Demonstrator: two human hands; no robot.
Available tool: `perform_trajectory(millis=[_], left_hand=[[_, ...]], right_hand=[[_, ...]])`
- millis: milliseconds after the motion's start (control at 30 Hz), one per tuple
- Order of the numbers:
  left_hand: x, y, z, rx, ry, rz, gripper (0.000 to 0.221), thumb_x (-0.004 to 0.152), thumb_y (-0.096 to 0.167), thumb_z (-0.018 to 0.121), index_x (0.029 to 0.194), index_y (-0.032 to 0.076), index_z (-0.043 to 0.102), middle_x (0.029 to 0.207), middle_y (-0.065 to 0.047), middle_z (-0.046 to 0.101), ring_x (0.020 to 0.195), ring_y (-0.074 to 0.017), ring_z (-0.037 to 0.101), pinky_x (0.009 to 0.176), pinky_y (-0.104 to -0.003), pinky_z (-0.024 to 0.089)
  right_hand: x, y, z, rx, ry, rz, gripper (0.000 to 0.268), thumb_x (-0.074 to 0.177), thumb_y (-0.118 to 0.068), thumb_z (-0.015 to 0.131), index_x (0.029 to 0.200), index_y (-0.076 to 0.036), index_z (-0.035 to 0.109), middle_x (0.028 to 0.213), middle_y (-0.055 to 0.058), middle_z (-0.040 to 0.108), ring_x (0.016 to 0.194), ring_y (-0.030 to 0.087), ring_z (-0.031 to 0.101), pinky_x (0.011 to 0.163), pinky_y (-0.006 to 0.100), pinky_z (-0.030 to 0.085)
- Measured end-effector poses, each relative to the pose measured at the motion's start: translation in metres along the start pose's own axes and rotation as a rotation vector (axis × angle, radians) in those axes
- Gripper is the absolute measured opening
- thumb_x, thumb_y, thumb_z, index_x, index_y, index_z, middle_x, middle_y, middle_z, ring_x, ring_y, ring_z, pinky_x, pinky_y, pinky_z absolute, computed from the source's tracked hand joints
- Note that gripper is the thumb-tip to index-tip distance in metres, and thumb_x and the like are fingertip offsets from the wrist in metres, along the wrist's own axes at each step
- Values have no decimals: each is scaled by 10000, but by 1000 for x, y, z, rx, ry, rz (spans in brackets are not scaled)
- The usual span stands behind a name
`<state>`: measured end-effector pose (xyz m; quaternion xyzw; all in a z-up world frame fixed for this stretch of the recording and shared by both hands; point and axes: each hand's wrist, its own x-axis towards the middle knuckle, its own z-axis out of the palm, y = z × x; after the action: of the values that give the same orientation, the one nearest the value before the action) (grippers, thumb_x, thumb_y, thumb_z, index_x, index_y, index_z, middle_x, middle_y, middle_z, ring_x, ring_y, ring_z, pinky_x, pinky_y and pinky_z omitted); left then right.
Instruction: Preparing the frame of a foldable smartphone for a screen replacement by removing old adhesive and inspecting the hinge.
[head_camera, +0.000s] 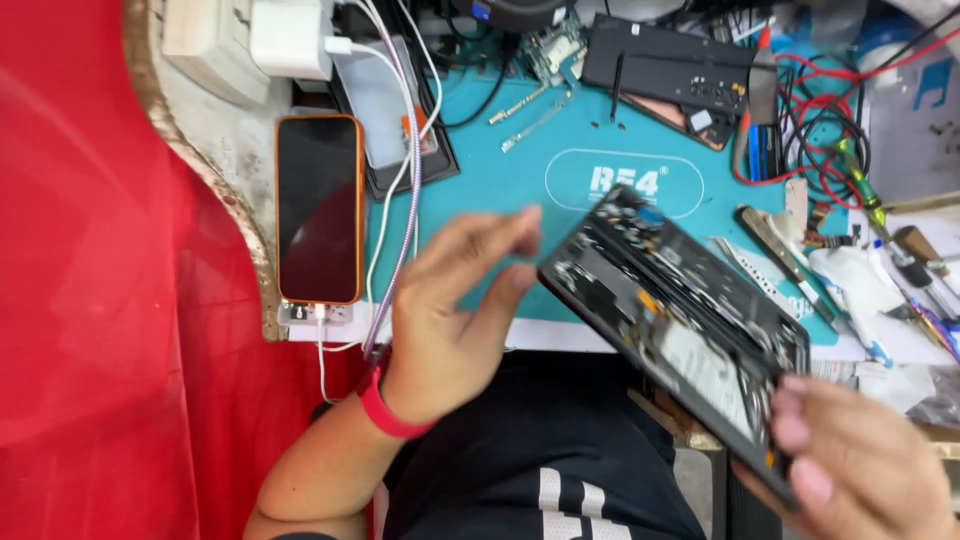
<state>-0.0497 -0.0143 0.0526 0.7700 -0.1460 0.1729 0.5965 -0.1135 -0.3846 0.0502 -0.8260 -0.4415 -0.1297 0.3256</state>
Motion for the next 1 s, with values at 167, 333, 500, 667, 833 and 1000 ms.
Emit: perform_trajectory(millis=[167,333,500,667,833,1000], left_hand=[[-17,22,11,-565,-176,-299,452,1040,434,558,1178,20,674,1051,-46,709,943,-131,650,828,-287,543],[-27,28,14,-593,-181,-369,304,1034,342,602,1007,45,661,831,61,530,773,-78,462,694,-252,406],[-37,24,19,-621,-198,-417,455,1007,258,648,1363,-10,557,1005,-55,730,876,-126,678,799,-274,572],[-43,21,23,-676,-175,-426,386,1028,223,628,1330,14,509,1017,-85,734,903,-144,689,808,-279,564],[-39,23,21,-633,-199,-394,373,1049,258,580,1299,-18,576,1109,-99,740,1028,-178,719,912,-285,580],[-40,22,23,-669,-168,-382,288,1089,209,519,1260,-13,585,1196,-108,708,1121,-196,696,1003,-305,561]], right_hand=[[6,17,12,-229,-56,-441,246,978,-292,703,1167,-151,633,1132,50,695,996,193,718,950,442,612],[28,16,31,-374,-212,-748,215,1023,-206,717,1234,-247,709,1244,-83,671,1039,66,640,1006,360,491],[43,4,48,-425,-14,-666,125,997,-197,721,1111,-241,745,1124,-178,715,970,4,618,895,252,450],[47,-1,53,-425,-4,-625,121,992,-201,726,1096,-261,740,1117,-200,714,971,-8,614,880,243,432],[50,0,60,-440,2,-651,129,1007,-187,679,1095,-254,745,1111,-212,714,965,-8,604,886,244,401],[59,-5,63,-403,8,-613,133,994,-196,650,1033,-231,771,1038,-170,736,893,4,627,809,220,394]])
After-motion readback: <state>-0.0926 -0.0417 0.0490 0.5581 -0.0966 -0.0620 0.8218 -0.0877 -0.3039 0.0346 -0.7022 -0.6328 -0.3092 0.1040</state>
